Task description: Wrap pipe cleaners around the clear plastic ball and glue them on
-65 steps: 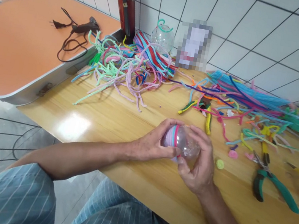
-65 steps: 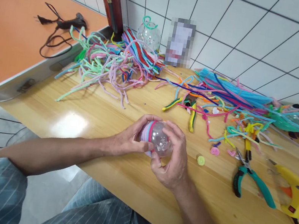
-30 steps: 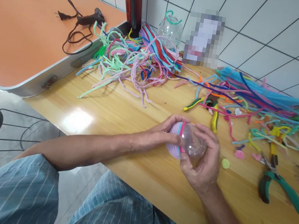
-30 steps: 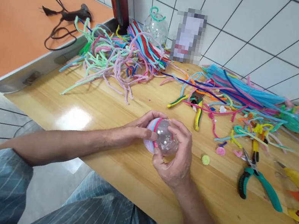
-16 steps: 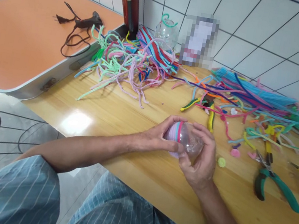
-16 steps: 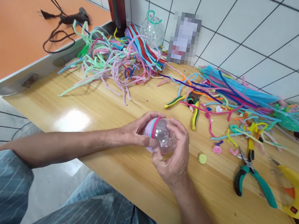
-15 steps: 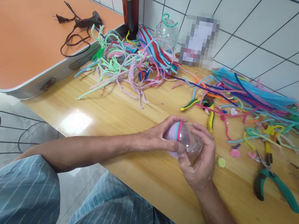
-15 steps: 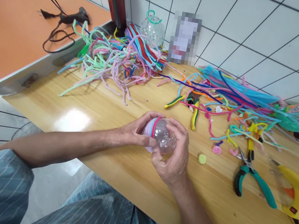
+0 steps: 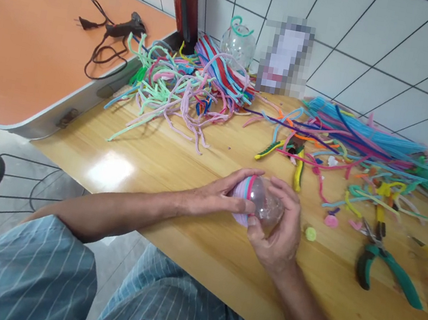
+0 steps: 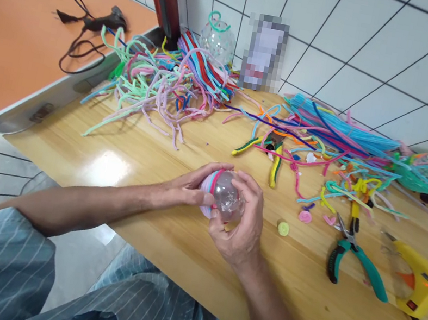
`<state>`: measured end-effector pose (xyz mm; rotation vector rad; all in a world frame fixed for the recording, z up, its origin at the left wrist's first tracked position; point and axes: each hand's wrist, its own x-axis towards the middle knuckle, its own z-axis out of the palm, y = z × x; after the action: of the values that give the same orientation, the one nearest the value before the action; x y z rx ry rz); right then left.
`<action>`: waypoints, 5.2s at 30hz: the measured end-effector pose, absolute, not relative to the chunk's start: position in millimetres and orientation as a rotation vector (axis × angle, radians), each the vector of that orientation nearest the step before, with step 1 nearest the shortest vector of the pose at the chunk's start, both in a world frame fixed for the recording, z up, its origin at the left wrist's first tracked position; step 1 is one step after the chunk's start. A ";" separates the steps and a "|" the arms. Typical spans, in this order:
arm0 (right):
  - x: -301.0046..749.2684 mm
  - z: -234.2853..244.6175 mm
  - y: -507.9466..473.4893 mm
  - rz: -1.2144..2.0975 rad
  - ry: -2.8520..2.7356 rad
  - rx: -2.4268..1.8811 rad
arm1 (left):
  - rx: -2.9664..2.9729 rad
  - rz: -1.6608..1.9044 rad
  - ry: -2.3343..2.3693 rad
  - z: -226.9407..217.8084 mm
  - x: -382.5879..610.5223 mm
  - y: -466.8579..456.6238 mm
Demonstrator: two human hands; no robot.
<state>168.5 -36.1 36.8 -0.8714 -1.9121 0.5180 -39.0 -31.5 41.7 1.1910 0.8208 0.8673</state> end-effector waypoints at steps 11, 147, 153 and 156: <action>170.3 37.4 -34.2 0.517 -1.950 -0.840 | 1.364 0.830 0.856 43.9 -40.3 -33.6; 166.0 34.5 -41.1 0.517 -2.055 -0.702 | 1.797 1.235 0.760 52.9 -60.6 -41.9; 165.3 35.3 -41.7 0.500 -2.068 -0.698 | 1.838 1.225 0.813 52.8 -61.7 -41.4; 165.8 35.4 -41.6 0.495 -2.075 -0.709 | 1.893 1.237 0.790 53.5 -62.7 -42.0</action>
<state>165.8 -41.6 35.4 -0.7085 -2.0749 0.4950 -62.7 -42.0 53.5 1.8932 0.7898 1.2373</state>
